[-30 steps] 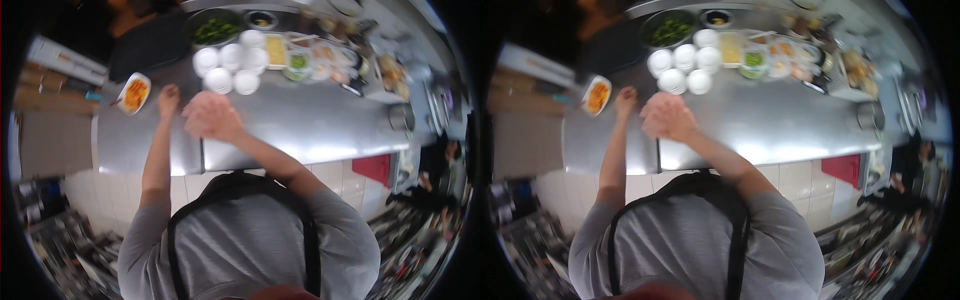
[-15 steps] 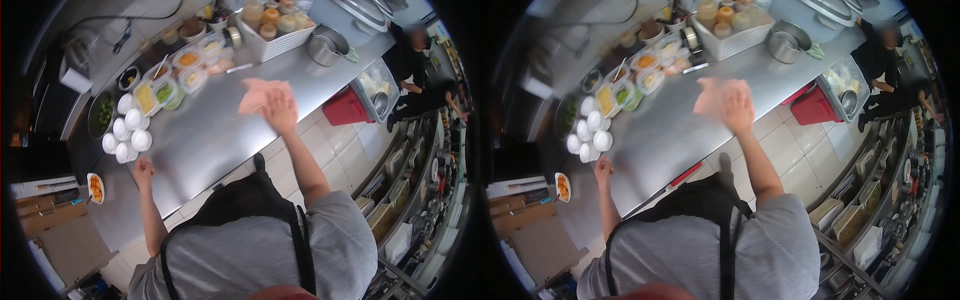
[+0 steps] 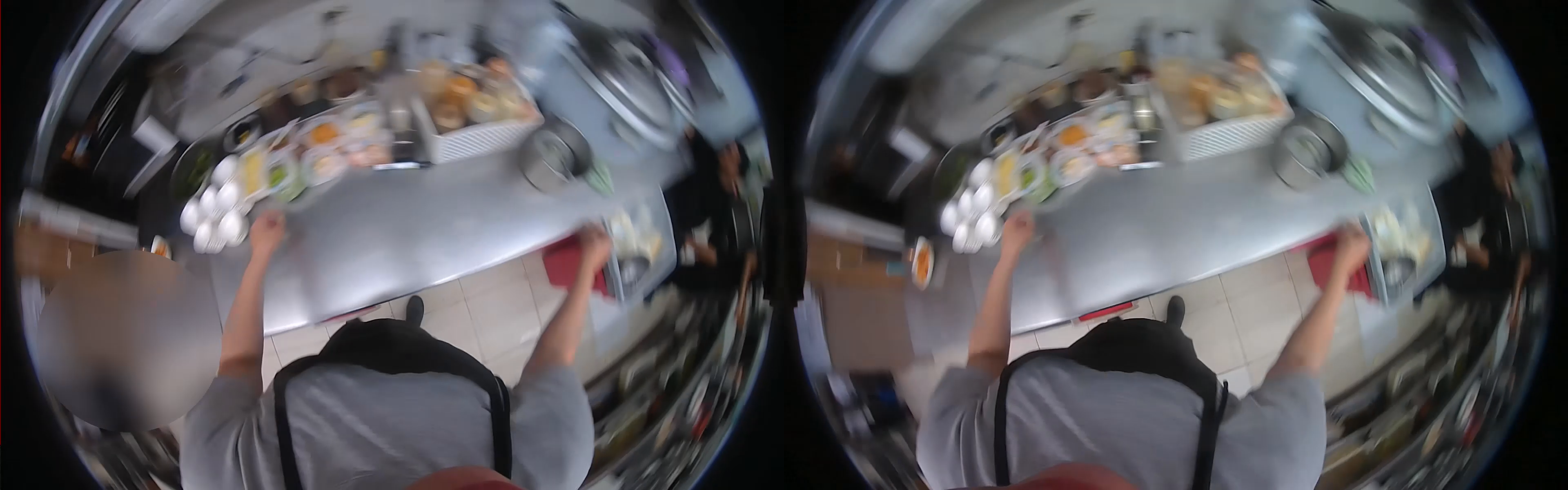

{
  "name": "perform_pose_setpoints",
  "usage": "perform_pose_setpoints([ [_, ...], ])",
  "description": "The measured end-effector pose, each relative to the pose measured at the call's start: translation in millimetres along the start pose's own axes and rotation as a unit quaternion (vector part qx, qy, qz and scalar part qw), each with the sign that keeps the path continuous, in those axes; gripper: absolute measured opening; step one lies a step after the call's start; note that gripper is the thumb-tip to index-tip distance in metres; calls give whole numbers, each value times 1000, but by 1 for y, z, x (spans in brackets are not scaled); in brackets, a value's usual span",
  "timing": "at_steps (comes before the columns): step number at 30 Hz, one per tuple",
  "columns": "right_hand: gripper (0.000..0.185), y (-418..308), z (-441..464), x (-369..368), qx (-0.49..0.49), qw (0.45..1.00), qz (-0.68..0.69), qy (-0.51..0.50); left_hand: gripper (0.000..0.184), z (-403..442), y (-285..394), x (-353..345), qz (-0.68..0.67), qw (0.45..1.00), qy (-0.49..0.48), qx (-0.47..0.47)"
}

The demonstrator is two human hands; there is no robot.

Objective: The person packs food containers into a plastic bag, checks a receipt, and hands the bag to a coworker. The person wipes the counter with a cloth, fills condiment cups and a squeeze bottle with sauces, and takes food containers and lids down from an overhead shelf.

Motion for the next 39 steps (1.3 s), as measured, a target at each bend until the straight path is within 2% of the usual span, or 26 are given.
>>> perform_pose_setpoints([
  [2,24,-102,-17,22,-164,986,-25,21,26,9,2,7,17,997,40,-56],
  [3,34,-136,-16,22,-44,993,-21,107,24,14,-4,7,33,998,47,-21],
  [4,36,-186,-17,4,-36,999,38,-2,25,16,-4,11,48,997,68,-4],
  [5,37,-228,-17,-22,33,999,-7,-40,27,11,13,23,37,997,64,-9],
  [6,39,-262,-14,-51,104,991,-50,-68,33,7,28,33,57,996,41,56],
  [7,39,-282,-12,-86,138,986,-32,-88,36,2,41,34,39,996,76,-16],
  [8,40,-296,-19,-128,219,951,-201,-84,37,0,56,34,55,994,84,-37],
  [9,42,-304,-27,-163,286,884,-364,-64,37,-5,71,34,30,998,42,-25],
  [10,46,-307,-31,-196,301,867,-383,-102,36,-12,85,34,3,1000,1,-21],
  [12,46,-301,-36,-230,350,862,-365,33,31,-26,110,34,31,997,-26,-65],
  [13,46,-301,-28,-239,356,861,-360,35,31,-32,111,36,32,997,-20,-61],
  [15,48,-285,-20,-241,293,908,-298,13,25,-43,125,28,15,990,-64,-126],
  [19,46,-287,-46,-212,197,893,-402,37,20,-48,107,25,8,985,-20,-174],
  [22,46,-263,-75,-171,175,912,-371,21,18,-57,89,63,-28,990,7,-138],
  [25,44,-187,-80,-130,123,906,-399,76,14,-64,72,100,-47,991,54,-116],
  [27,47,-142,-76,-104,73,933,-346,75,13,-63,55,119,-71,989,69,-109],
  [29,46,-146,-80,-98,14,924,-375,71,12,-55,54,134,-102,986,87,-98],
  [30,46,-149,-80,-102,-37,916,-396,60,11,-52,59,155,-110,978,142,-109],
  [31,50,-166,-87,-119,-4,898,-438,51,11,-48,63,175,-119,966,195,-119],
  [33,58,-266,-124,-142,22,878,-474,-68,12,-28,73,199,-151,947,240,-151],
  [34,60,-301,-143,-163,162,923,-345,-44,14,-19,80,216,-178,925,284,-177],
  [35,63,-327,-169,-184,297,933,-203,-17,16,-7,92,230,-184,926,272,-187],
  [36,65,-340,-196,-220,350,908,-228,-37,19,3,106,245,-190,926,259,-196],
  [37,62,-383,-225,-227,385,914,-50,-116,20,17,113,252,-252,918,246,-183],
  [38,55,-410,-253,-250,384,898,49,-210,22,31,122,258,-314,905,234,-169],
  [39,49,-461,-292,-254,473,851,-44,-221,22,39,137,272,-311,900,250,-176],
])
Point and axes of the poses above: each hand's wrist, its own z-axis towards the middle knuckle, its own x-axis out of the back of the hand, y = z × x, the point moved 8 cm from there along z, towards the middle knuckle, and after that the axes turned 1 degree about -x, right-handed, at the moved point
